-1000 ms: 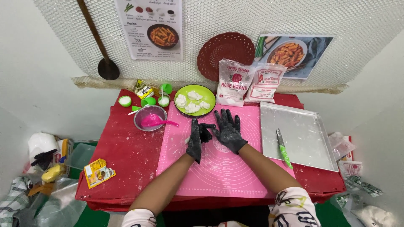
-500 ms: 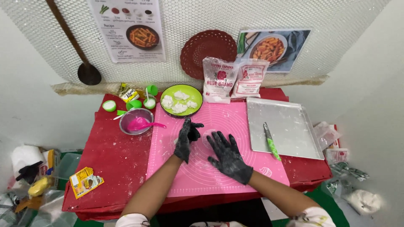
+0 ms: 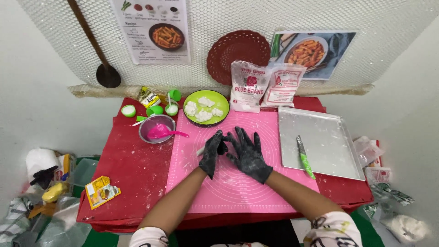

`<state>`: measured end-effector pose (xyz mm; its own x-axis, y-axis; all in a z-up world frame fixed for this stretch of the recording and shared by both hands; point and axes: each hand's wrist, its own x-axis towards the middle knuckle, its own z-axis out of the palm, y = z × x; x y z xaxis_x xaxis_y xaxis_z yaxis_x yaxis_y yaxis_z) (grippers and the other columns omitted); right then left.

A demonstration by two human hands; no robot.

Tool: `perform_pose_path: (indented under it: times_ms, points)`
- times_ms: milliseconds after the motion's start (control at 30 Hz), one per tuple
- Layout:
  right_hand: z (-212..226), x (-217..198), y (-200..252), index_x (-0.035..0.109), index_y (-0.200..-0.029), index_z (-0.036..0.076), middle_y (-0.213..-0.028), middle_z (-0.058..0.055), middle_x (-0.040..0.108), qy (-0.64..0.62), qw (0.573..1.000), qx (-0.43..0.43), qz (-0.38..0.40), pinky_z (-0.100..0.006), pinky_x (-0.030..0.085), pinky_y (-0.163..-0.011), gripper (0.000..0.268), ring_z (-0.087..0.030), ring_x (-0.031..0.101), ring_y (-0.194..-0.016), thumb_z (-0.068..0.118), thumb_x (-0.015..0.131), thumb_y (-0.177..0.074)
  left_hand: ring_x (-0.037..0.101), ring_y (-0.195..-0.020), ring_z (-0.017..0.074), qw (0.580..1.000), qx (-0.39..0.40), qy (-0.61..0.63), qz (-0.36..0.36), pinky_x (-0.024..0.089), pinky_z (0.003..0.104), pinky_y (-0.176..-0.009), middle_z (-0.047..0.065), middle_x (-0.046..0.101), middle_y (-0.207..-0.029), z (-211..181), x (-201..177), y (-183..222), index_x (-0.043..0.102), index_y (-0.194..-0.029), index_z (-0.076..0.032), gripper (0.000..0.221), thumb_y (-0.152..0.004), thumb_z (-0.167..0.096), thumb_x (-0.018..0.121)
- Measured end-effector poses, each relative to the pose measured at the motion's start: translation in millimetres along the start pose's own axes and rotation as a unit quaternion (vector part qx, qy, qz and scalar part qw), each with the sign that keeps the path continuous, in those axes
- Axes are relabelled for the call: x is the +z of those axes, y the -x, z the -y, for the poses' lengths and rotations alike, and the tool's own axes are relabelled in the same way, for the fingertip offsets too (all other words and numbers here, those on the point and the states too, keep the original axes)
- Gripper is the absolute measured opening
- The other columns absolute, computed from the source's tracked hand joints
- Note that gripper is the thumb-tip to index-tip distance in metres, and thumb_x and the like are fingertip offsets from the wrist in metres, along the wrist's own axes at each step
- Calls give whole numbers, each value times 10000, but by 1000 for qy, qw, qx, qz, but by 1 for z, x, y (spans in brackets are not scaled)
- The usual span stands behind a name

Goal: Shaping small portions of dough into cylindrical pieces and arranging them on a tray.

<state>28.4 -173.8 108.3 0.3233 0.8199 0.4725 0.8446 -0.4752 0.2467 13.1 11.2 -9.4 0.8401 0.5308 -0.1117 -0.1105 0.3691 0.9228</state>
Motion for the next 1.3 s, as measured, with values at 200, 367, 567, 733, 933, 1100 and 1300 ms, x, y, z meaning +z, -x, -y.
perform_pose_path:
  times_ms: [200,367,567,733,933,1100,1300]
  points:
    - [-12,37,-52,114,-1671,299,-1728,-82,128,-73,992,82,68,-601,10,-1215,684,-234,114,-1584,574,225,-1056,701,-502,192,1000,15,4,4,536,220,-428,170,685,-579,78,-31,-83,817,-1007,-34,530,-1013,-478,528]
    - [-17,49,-78,115,-1658,322,-1738,-41,62,-136,968,135,160,-616,-37,-1231,797,-240,17,-1595,733,302,-1001,706,-509,236,999,-18,17,-34,556,255,-451,200,698,-601,-10,-10,6,806,-982,-23,606,-1008,-533,479]
    - [-13,46,-50,87,-1658,336,-1726,-22,122,-156,963,125,181,-589,-10,-1247,806,-233,84,-1586,733,308,-992,703,-499,261,988,-49,66,-129,557,279,-456,170,739,-657,-46,16,43,771,-798,-90,545,-949,-577,578]
    - [-1,-5,-2,90,-1655,323,-1711,9,167,-134,970,77,189,-561,42,-1235,761,-199,145,-1567,686,271,-1011,723,-540,277,985,-22,97,-139,590,323,-496,173,733,-660,-36,15,42,755,-769,-94,579,-968,-599,555]
    - [-6,-12,49,179,-1654,253,-1680,-7,252,-87,992,-13,92,-602,38,-1210,788,-194,194,-1546,673,347,-1009,658,-513,272,986,12,115,-123,553,318,-526,146,679,-614,-53,18,50,718,-745,-119,685,-975,-699,435]
    - [-4,-14,23,153,-1654,219,-1678,-73,246,-112,983,7,148,-651,30,-1198,820,-250,188,-1550,657,375,-998,695,-561,230,969,-27,178,-172,598,334,-565,70,718,-665,-30,10,32,758,-813,-196,565,-943,-697,531]
    - [-4,3,-36,121,-1666,286,-1720,-62,146,-106,985,84,104,-644,47,-1202,778,-249,168,-1564,654,312,-1007,714,-593,221,982,-20,129,-136,554,284,-531,62,751,-716,-25,11,25,751,-787,-224,638,-954,-732,403]
